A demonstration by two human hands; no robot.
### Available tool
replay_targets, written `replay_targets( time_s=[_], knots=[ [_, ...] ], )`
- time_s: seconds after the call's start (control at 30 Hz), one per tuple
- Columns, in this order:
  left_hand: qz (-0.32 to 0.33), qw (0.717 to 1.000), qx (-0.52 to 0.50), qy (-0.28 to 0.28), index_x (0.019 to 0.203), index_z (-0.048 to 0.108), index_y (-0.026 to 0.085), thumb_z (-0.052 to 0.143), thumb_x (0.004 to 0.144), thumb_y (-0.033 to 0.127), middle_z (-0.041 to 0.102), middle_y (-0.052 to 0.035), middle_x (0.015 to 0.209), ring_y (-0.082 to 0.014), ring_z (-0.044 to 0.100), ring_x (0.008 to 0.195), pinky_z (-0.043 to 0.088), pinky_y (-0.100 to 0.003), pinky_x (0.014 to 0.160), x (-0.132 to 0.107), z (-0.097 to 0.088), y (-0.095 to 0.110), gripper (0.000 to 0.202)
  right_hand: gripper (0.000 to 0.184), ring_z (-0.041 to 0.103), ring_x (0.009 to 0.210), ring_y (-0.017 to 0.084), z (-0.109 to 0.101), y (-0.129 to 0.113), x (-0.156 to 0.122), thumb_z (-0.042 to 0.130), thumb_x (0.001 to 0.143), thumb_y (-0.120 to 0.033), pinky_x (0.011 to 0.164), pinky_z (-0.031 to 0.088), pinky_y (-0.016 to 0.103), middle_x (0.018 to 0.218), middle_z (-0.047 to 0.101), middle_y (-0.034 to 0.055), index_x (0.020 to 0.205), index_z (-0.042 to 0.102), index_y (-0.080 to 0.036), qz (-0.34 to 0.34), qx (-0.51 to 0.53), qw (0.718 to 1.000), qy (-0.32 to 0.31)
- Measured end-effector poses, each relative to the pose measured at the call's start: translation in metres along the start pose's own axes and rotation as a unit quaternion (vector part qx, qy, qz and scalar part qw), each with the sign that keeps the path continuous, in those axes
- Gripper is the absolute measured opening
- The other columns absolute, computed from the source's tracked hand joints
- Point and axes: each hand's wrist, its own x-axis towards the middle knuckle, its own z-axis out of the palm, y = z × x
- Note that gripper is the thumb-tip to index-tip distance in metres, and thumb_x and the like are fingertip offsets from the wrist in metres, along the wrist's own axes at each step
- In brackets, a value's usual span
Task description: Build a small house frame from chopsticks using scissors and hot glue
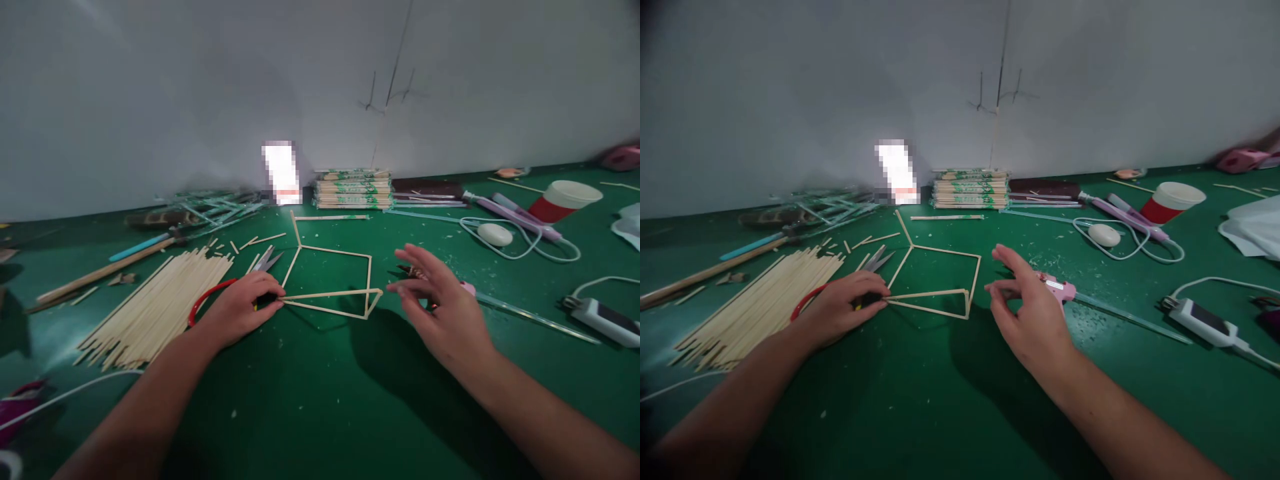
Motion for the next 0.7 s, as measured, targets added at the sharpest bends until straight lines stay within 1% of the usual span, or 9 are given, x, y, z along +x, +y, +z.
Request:
replay_targets(
  time_s=[0.07,0.1,0.17,0.23,0.33,0.4,0.53,0.6,0.7],
  knots=[
    [0.003,1.000,-0.001,0.000,0.095,0.062,0.019,0.056,0.082,0.022,0.062,-0.0047,0.097,-0.0176,0.058,0.092,0.047,-0.034,0.083,-0.001,0.000,-0.001,0.014,0.032,0.064,0.093,0.022,0.002,0.000,0.000,0.053,0.082,-0.021,0.083,0.048,0.040,0.106,0.068,0.0066,0.113,0.059,-0.024,-0.060,-0.061,0.996,-0.023],
    [0.005,1.000,-0.001,0.001,0.096,0.062,0.019,0.055,0.082,0.021,0.062,-0.0048,0.097,-0.0176,0.058,0.093,0.047,-0.034,0.084,-0.001,0.001,-0.002,0.015,0.024,0.064,0.091,0.023,0.003,0.000,0.001,0.053,0.081,-0.021,0.081,0.049,0.039,0.098,0.070,0.0057,0.103,0.064,-0.024,-0.075,-0.095,0.992,-0.042],
    [0.012,1.000,0.002,0.005,0.098,0.062,0.019,0.053,0.082,0.018,0.062,-0.0049,0.099,-0.0175,0.058,0.095,0.047,-0.034,0.085,-0.002,0.001,-0.004,0.018,0.019,0.065,0.079,0.021,0.005,0.000,0.001,0.053,0.081,-0.022,0.070,0.050,0.034,0.084,0.070,0.0035,0.094,0.067,-0.023,-0.050,-0.139,0.984,-0.094],
    [0.017,1.000,0.005,0.010,0.099,0.062,0.019,0.051,0.082,0.015,0.062,-0.0049,0.101,-0.0174,0.058,0.096,0.047,-0.034,0.086,-0.002,0.002,-0.005,0.021,0.022,0.064,0.068,0.016,0.008,0.000,0.000,0.052,0.081,-0.022,0.059,0.049,0.028,0.082,0.069,0.0012,0.096,0.068,-0.025,0.002,-0.157,0.976,-0.153],
    [0.020,1.000,0.009,0.011,0.099,0.062,0.019,0.050,0.081,0.015,0.063,-0.0046,0.099,-0.0174,0.058,0.095,0.047,-0.033,0.085,-0.002,0.002,-0.004,0.022,0.022,0.065,0.075,0.016,0.012,-0.001,-0.003,0.052,0.082,-0.021,0.064,0.049,0.027,0.089,0.070,0.0000,0.094,0.069,-0.026,0.012,-0.163,0.965,-0.206],
    [0.012,1.000,0.012,0.009,0.099,0.062,0.019,0.049,0.082,0.016,0.063,-0.0048,0.098,-0.0175,0.058,0.094,0.048,-0.033,0.083,-0.001,0.000,-0.002,0.021,0.021,0.066,0.078,0.017,0.014,-0.001,-0.004,0.053,0.081,-0.021,0.066,0.050,0.028,0.091,0.070,0.0005,0.094,0.069,-0.025,0.006,-0.162,0.962,-0.218],
    [-0.006,1.000,0.019,0.001,0.098,0.061,0.019,0.047,0.085,0.018,0.063,-0.0055,0.098,-0.0180,0.058,0.093,0.048,-0.035,0.082,0.001,-0.002,0.005,0.019,0.021,0.066,0.073,0.017,0.016,0.000,-0.004,0.054,0.080,-0.020,0.061,0.051,0.028,0.091,0.071,0.0012,0.094,0.069,-0.024,-0.008,-0.163,0.961,-0.223],
    [-0.015,0.999,0.031,0.002,0.098,0.061,0.019,0.046,0.087,0.020,0.064,-0.0056,0.097,-0.0185,0.059,0.091,0.048,-0.035,0.082,0.003,-0.001,0.006,0.018,0.021,0.066,0.075,0.018,0.017,0.001,-0.004,0.053,0.080,-0.019,0.064,0.052,0.030,0.090,0.070,0.0015,0.093,0.069,-0.025,-0.014,-0.158,0.962,-0.223],
    [-0.045,0.996,0.068,0.031,0.100,0.060,0.019,0.047,0.088,0.023,0.065,-0.0062,0.096,-0.0201,0.060,0.091,0.049,-0.036,0.081,0.006,0.003,0.005,0.019,0.026,0.065,0.081,0.018,0.018,0.002,-0.004,0.050,0.081,-0.013,0.072,0.053,0.032,0.089,0.068,0.0020,0.091,0.070,-0.025,-0.024,-0.129,0.965,-0.227]
  ],
)
